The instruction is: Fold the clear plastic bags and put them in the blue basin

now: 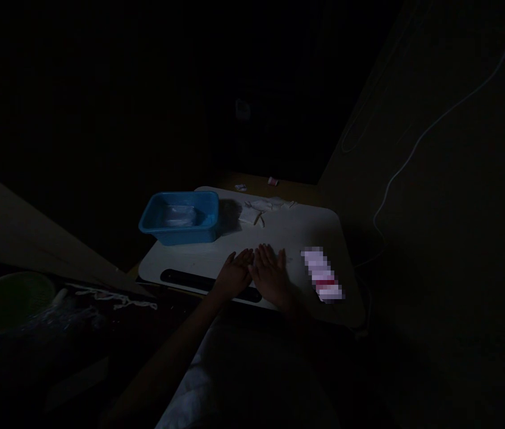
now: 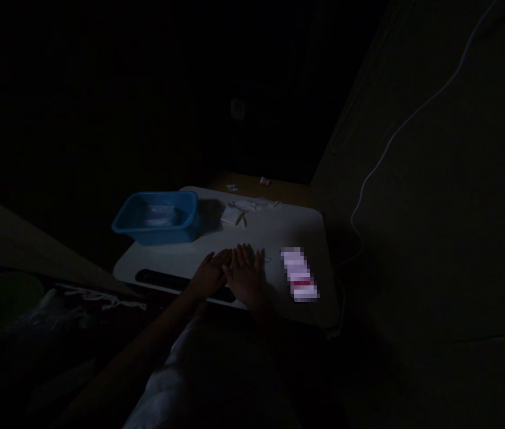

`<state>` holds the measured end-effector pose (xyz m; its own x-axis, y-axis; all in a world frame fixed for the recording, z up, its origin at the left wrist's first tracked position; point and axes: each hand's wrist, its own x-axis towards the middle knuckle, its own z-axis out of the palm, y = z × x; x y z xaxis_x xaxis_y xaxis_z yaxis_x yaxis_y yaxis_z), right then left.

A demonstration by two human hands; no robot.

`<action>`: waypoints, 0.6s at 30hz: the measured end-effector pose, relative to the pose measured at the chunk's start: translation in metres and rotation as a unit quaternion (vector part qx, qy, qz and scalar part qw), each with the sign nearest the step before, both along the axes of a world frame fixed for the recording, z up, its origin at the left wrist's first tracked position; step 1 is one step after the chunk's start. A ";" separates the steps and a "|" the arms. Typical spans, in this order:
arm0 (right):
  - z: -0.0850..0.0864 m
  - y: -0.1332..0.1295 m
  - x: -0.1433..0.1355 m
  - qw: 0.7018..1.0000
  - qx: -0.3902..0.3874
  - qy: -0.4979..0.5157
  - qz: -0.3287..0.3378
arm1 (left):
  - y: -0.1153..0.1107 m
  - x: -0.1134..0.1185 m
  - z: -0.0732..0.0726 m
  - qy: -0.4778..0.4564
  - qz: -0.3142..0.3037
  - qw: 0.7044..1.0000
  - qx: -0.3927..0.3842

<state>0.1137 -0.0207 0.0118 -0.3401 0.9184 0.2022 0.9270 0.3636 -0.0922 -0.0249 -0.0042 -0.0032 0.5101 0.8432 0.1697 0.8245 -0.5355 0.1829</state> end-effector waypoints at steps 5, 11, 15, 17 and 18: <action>-0.011 0.003 -0.002 1.000 -0.016 0.006 0.008 | 0.000 0.000 -0.002 0.008 0.004 1.000 -0.003; -0.020 -0.004 0.016 0.999 0.025 -0.001 -0.026 | -0.001 0.000 -0.004 0.005 -0.002 1.000 0.018; -0.023 -0.005 0.026 0.998 0.040 -0.004 -0.058 | -0.001 0.001 -0.006 0.000 0.001 1.000 0.028; -0.024 -0.004 0.030 0.997 0.040 -0.008 -0.071 | -0.001 0.002 -0.006 -0.003 0.003 0.999 0.032; -0.024 -0.004 0.032 0.996 0.039 -0.010 -0.079 | -0.001 0.002 -0.007 -0.003 0.003 0.999 0.033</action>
